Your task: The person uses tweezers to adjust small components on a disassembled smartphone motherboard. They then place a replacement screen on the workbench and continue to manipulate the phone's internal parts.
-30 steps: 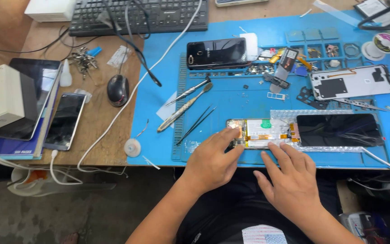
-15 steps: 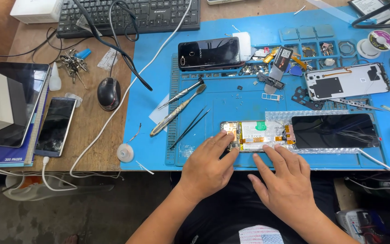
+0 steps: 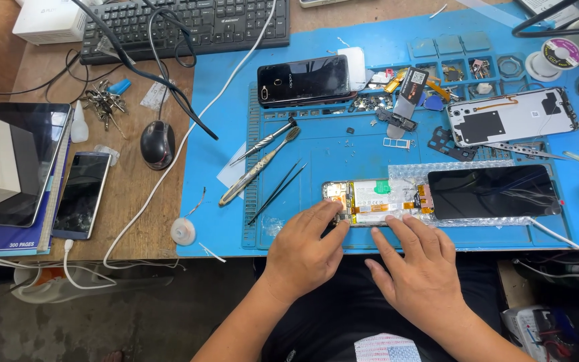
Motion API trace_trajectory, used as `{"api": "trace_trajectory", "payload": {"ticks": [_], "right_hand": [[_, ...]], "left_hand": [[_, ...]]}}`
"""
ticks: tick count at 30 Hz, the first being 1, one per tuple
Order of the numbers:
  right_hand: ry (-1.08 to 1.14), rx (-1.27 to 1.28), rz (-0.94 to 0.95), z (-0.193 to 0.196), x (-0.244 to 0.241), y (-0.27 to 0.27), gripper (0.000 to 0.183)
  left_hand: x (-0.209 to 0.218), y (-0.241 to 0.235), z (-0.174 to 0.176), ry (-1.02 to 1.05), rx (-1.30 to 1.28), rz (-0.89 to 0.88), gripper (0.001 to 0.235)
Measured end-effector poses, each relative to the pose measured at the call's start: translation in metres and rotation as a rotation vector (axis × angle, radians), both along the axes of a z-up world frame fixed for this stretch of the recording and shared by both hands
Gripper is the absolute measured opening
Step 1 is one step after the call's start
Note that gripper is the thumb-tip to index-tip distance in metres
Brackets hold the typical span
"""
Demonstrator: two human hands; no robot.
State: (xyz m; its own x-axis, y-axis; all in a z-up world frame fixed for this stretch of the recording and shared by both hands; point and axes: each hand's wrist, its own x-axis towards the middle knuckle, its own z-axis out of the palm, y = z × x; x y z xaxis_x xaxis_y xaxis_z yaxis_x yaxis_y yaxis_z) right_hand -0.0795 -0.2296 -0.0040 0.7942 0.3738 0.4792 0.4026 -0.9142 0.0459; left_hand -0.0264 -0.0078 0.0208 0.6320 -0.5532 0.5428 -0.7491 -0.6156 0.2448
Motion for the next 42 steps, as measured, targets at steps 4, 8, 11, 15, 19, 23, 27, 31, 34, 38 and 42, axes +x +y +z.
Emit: {"api": "trace_trajectory", "payload": {"ticks": [4,8,11,15,19,23,27,31,34,38,42], "right_hand": [[-0.007,0.000,0.010,0.005,0.001,0.000,0.044],[0.022,-0.028,-0.005,0.009,0.001,0.002,0.044],[0.030,-0.036,-0.003,0.010,0.001,0.002,0.046],[0.048,-0.072,0.000,0.011,0.000,0.001,0.050],[0.060,-0.085,0.007,0.014,0.001,0.002,0.052],[0.062,-0.100,-0.006,0.016,0.001,0.003,0.052],[0.065,-0.118,-0.009,0.015,0.002,0.002,0.054],[0.077,-0.119,-0.014,0.017,0.002,0.003,0.055],[0.097,-0.112,-0.007,0.016,0.002,0.003,0.055],[0.121,-0.050,0.017,0.014,0.003,-0.001,0.056],[0.211,0.022,0.060,0.019,0.003,-0.003,0.055]], "left_hand": [[0.000,-0.001,-0.002,0.003,0.004,0.009,0.025],[-0.001,-0.003,-0.002,0.012,0.008,0.018,0.025],[-0.001,-0.004,-0.002,0.009,0.004,0.019,0.026],[-0.001,-0.005,-0.002,-0.008,-0.003,0.018,0.023],[-0.001,-0.004,-0.003,-0.004,0.001,0.025,0.022],[-0.001,-0.004,-0.004,0.002,0.014,0.032,0.026],[-0.001,-0.005,-0.005,0.008,0.006,0.035,0.024],[-0.001,-0.005,-0.003,0.015,0.004,0.031,0.025],[-0.001,-0.005,0.001,0.000,-0.011,0.016,0.026],[0.000,-0.007,-0.002,0.013,0.009,0.022,0.024],[0.002,-0.008,-0.007,0.023,0.055,0.050,0.028]]}}
